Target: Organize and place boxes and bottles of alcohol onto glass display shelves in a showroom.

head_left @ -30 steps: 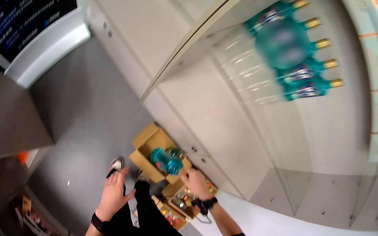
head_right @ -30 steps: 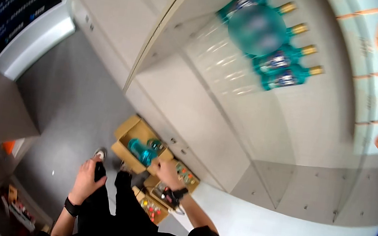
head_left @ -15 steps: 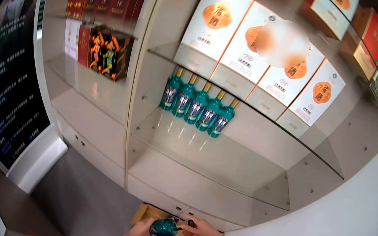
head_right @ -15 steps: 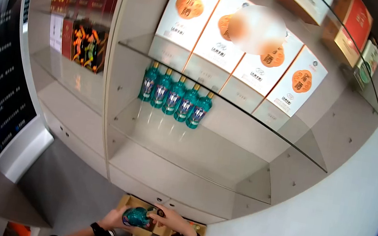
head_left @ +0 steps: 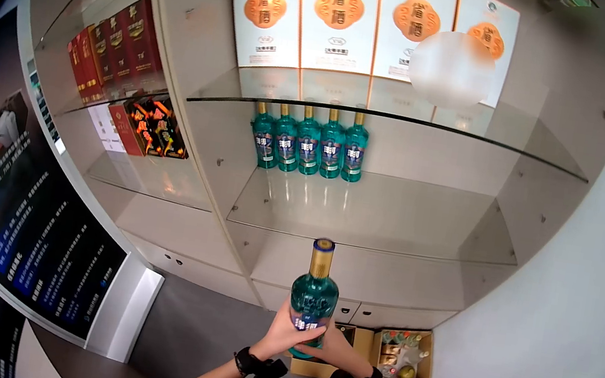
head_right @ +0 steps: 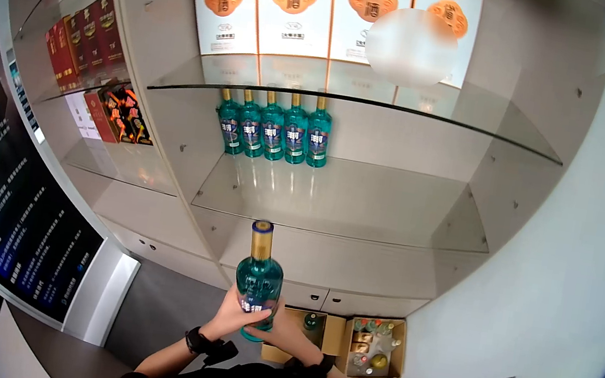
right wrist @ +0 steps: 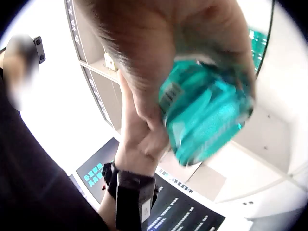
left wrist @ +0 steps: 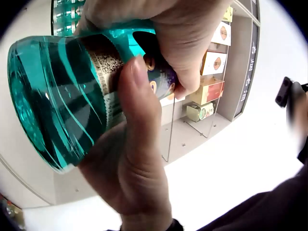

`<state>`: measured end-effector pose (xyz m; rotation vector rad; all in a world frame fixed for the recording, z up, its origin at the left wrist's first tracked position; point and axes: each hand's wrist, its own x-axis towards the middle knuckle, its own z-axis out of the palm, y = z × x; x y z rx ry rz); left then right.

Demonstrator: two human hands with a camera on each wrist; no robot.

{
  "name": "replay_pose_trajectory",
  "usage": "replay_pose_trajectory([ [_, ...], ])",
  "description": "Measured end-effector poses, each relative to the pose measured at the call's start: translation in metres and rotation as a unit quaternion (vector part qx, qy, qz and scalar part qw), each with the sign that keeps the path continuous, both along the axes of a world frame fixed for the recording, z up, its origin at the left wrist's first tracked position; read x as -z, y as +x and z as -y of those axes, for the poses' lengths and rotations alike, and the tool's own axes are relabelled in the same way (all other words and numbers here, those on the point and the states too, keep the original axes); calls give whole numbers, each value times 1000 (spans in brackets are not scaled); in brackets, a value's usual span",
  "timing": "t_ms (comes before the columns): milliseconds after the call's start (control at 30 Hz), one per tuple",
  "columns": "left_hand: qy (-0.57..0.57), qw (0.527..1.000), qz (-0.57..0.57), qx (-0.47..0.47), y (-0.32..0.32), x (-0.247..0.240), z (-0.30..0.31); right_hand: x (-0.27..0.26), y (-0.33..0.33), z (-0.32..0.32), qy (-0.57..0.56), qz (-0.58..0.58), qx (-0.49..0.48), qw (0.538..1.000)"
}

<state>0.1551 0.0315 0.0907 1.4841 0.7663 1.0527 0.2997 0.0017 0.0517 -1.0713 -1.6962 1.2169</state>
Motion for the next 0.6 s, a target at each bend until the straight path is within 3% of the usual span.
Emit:
replay_pose_trajectory([
  [67,-14,1000,3,14,10,2,-3,-7,-1,6,-34,-22,43,998],
  [133,-35,999,5,28,22,5,-4,7,3,9,22,-49,129,990],
  [200,-29,999,17,36,36,4,-4,19,12,8,38,-47,156,986],
  [300,-50,994,-56,74,43,8,-3,22,28,15,37,-20,168,985],
  [367,-67,986,-103,110,42,17,-5,19,40,21,-28,-70,139,987],
  [467,-140,980,-45,134,44,19,1,8,55,21,-61,-87,116,988],
  [500,-21,985,-141,101,40,27,1,2,59,19,-100,-73,107,987],
  [533,-16,985,-141,100,33,27,4,-5,64,14,-137,-59,97,984],
  [600,138,946,-290,-47,16,5,16,0,72,-1,-139,-132,78,978],
])
